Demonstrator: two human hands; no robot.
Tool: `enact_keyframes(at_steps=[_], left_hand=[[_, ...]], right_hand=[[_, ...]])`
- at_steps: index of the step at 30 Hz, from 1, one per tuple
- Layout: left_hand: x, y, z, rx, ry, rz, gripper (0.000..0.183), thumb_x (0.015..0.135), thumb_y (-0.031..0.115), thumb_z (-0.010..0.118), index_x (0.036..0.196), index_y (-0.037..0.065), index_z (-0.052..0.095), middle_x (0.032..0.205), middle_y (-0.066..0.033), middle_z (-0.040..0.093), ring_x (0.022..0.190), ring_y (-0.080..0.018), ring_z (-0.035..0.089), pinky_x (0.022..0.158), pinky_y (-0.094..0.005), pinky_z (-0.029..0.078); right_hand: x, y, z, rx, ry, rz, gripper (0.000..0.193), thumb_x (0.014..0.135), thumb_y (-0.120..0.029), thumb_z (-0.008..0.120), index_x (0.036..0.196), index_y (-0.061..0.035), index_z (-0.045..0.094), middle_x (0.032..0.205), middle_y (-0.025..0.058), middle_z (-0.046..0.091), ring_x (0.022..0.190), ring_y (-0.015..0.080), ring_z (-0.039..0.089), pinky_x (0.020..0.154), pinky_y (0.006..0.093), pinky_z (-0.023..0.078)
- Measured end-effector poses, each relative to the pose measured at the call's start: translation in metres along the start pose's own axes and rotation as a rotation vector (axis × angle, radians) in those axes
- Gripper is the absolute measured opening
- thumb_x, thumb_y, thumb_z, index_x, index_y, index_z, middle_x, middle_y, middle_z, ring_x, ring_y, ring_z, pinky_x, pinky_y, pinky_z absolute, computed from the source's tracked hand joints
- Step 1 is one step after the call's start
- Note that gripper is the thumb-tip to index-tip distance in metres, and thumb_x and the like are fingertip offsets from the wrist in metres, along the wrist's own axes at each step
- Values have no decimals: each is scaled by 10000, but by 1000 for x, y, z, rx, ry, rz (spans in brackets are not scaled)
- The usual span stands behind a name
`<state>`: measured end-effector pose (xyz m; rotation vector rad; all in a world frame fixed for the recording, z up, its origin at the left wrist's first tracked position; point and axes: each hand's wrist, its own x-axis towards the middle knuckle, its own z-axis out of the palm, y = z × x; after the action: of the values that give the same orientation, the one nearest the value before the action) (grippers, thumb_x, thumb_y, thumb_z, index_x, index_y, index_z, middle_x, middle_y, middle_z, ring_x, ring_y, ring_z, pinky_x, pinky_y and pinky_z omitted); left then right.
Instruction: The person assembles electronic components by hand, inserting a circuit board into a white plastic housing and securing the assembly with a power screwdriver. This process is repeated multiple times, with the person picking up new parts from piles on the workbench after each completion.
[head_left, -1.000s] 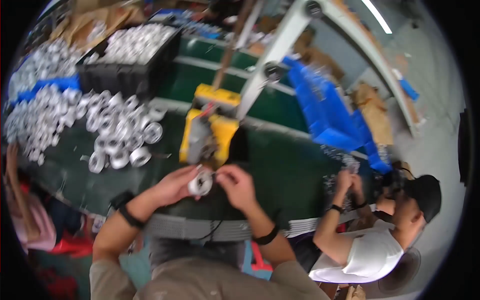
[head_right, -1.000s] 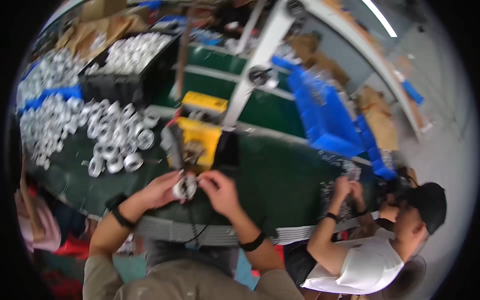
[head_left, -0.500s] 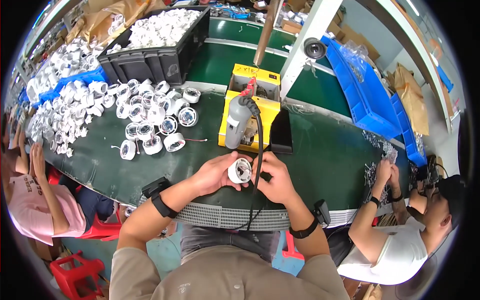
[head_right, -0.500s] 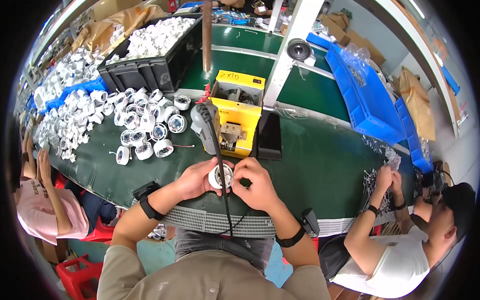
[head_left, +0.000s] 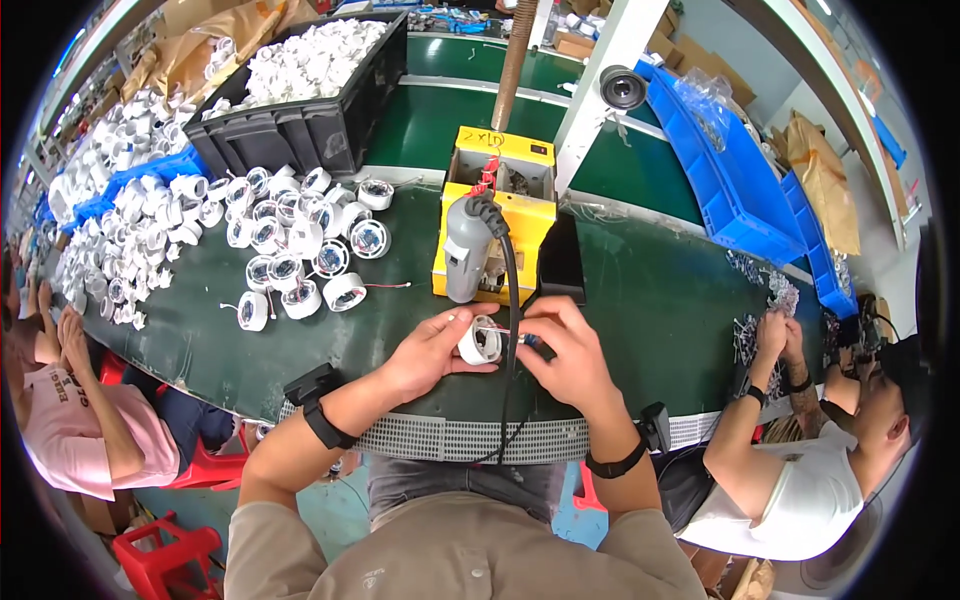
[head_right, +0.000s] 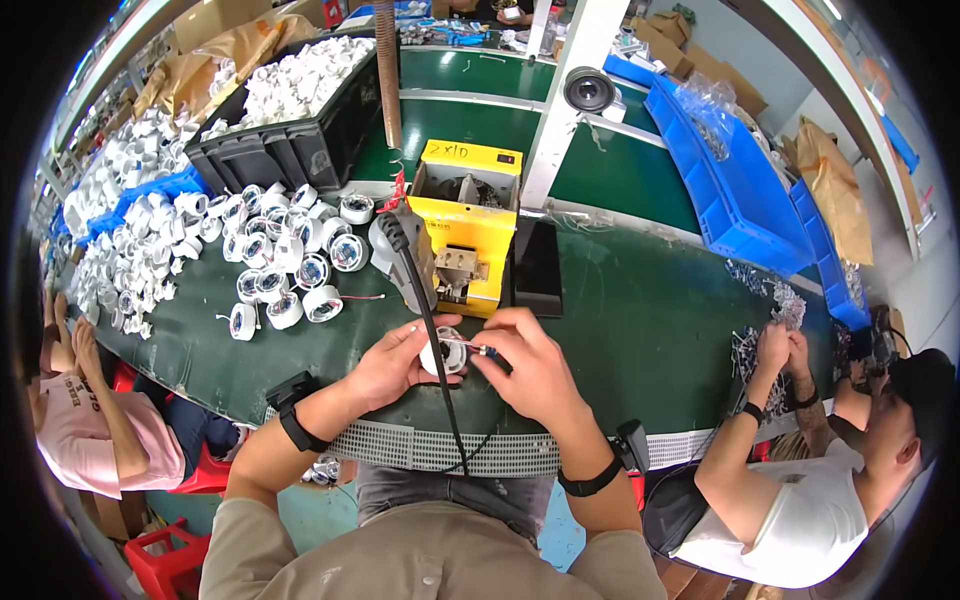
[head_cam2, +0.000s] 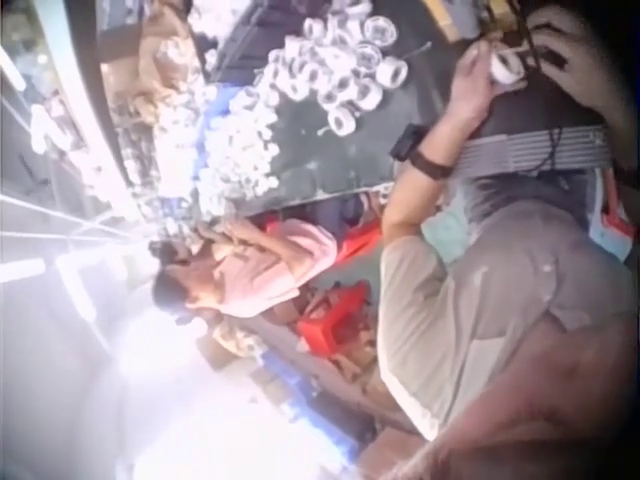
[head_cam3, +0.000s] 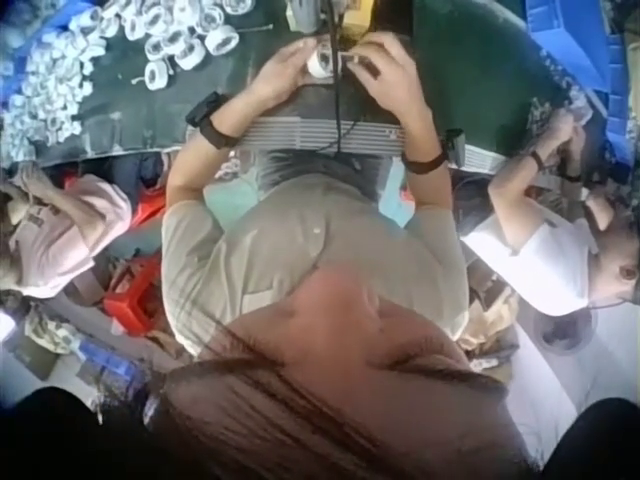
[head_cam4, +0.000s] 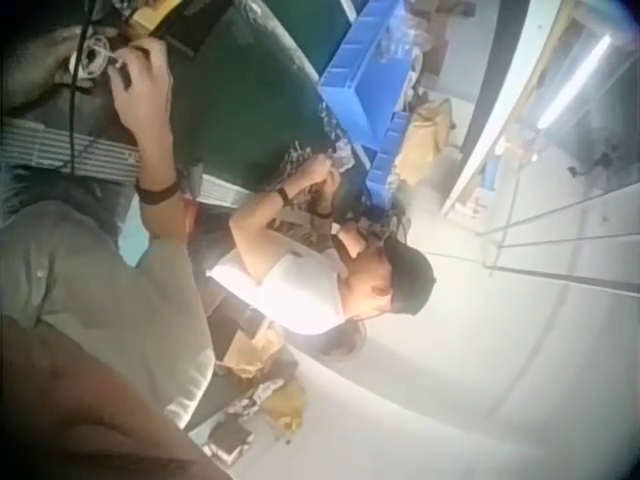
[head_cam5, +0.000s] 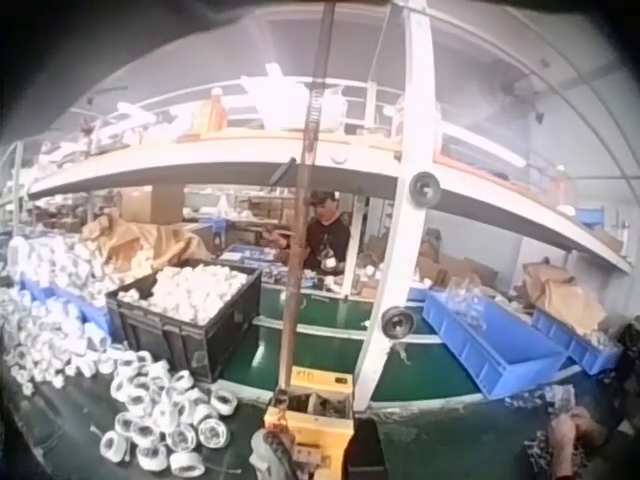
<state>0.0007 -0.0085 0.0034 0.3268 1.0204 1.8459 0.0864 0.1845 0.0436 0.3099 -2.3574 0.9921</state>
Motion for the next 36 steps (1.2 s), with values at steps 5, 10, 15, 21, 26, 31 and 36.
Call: enact_keyframes(at_steps=[5, 10, 15, 21, 26, 31, 36], left_hand=[[0, -7, 2, 1, 3, 61, 442, 1032, 232, 372, 1429, 43, 329, 1330, -111, 497, 1168, -213, 543, 994, -400, 470], [1, -7, 3, -31, -135, 139, 451, 1028, 178, 375, 1453, 54, 286, 1449, -102, 366, 1263, -218, 458, 1069, -389, 387], [-1, -6, 5, -45, -168, 121, 449, 1033, 170, 352, 1460, 60, 265, 1461, -101, 350, 1297, -219, 417, 1081, -389, 354], [-4, -13, 4, -77, -249, 166, 528, 1032, 181, 368, 1510, 150, 146, 1414, -60, 363, 1307, -147, 350, 1078, -301, 295], [1, -16, 8, 501, -67, 325, 533, 1016, 191, 427, 1488, 81, 204, 1338, -90, 444, 1196, -156, 463, 1008, -310, 399], [1, -5, 1, 306, 45, 95, 416, 974, 171, 532, 1346, 6, 443, 1087, -54, 598, 946, -131, 606, 759, -296, 563], [3, -4, -7, 408, 142, 25, 332, 976, 128, 498, 1257, -47, 474, 1121, -92, 579, 1005, -173, 610, 795, -311, 594]], right_hand=[[-2, -7, -9, 404, -272, 642, 169, 813, -52, 714, 975, -15, 686, 883, 72, 667, 775, 124, 667, 628, 243, 533], [-6, 3, 17, 739, -122, 502, 153, 856, 21, 644, 1001, 62, 671, 904, 81, 622, 752, 136, 642, 658, 248, 532], [-11, 0, 20, 489, -136, 480, 174, 802, 13, 705, 975, 23, 690, 936, 72, 602, 756, 128, 617, 632, 238, 495], [-9, -3, 30, 259, 82, 216, 220, 731, 5, 767, 930, -19, 675, 1010, 84, 574, 894, 164, 604, 772, 263, 493], [-14, 2, 35, 727, 47, 535, 189, 792, 27, 714, 964, 28, 637, 988, 67, 598, 904, 143, 622, 806, 271, 518], [-5, 5, 34, 350, -72, 404, 189, 812, -6, 701, 984, 35, 635, 974, 91, 640, 818, 129, 623, 694, 262, 520], [41, -20, 47, 108, 210, 81, 472, 749, -105, 770, 1148, 26, 553, 985, 141, 647, 771, 209, 637, 731, 316, 525]])
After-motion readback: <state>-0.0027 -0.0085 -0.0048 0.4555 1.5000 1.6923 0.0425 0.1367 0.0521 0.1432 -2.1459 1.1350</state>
